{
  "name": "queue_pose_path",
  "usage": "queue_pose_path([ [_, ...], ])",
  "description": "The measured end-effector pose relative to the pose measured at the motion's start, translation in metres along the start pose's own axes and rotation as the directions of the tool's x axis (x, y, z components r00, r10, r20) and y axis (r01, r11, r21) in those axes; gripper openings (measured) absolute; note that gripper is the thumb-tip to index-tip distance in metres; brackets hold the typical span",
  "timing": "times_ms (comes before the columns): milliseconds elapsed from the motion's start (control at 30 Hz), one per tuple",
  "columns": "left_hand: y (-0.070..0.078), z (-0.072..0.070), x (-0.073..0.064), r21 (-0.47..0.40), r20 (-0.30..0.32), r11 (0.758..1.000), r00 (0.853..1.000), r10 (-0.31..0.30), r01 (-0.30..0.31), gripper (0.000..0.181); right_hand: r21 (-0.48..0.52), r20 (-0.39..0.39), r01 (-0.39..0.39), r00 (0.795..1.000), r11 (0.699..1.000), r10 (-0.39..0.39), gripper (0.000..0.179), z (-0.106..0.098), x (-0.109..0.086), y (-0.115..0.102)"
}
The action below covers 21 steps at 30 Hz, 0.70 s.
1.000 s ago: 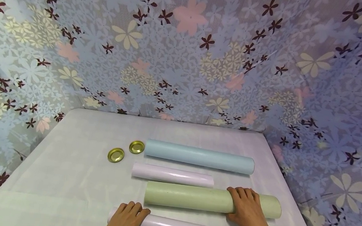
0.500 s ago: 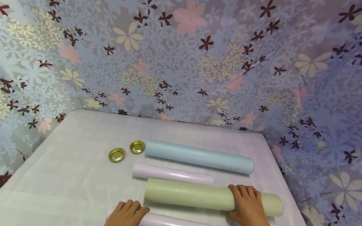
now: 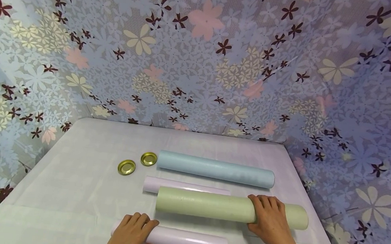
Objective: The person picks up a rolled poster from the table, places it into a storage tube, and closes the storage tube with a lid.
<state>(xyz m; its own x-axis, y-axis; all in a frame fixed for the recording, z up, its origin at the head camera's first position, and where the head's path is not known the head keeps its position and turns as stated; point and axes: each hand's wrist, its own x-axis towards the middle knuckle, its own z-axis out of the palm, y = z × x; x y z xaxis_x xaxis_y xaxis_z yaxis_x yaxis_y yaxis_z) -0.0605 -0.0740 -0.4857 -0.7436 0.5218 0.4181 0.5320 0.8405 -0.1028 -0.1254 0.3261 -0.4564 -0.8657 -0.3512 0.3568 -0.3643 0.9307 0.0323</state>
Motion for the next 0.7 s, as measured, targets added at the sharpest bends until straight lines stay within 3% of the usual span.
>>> queue_pose_path([
  [267, -0.008, -0.004, 0.001, -0.006, -0.021, 1.000, 1.000, -0.013, 0.013, 0.058, 0.004, -0.012, -0.004, 1.000, 1.000, 0.004, 0.081, -0.005, 0.002, 0.001],
  [567, -0.020, -0.011, 0.003, -0.009, -0.137, 0.999, 0.990, -0.044, 0.043, 0.058, 0.016, -0.059, -0.014, 0.998, 1.000, 0.015, 0.081, -0.010, 0.005, 0.003],
  [700, -0.025, -0.013, 0.004, -0.025, -0.151, 0.998, 0.987, -0.057, 0.053, 0.057, 0.010, -0.070, -0.017, 0.997, 1.000, 0.018, 0.083, -0.012, 0.006, 0.003],
])
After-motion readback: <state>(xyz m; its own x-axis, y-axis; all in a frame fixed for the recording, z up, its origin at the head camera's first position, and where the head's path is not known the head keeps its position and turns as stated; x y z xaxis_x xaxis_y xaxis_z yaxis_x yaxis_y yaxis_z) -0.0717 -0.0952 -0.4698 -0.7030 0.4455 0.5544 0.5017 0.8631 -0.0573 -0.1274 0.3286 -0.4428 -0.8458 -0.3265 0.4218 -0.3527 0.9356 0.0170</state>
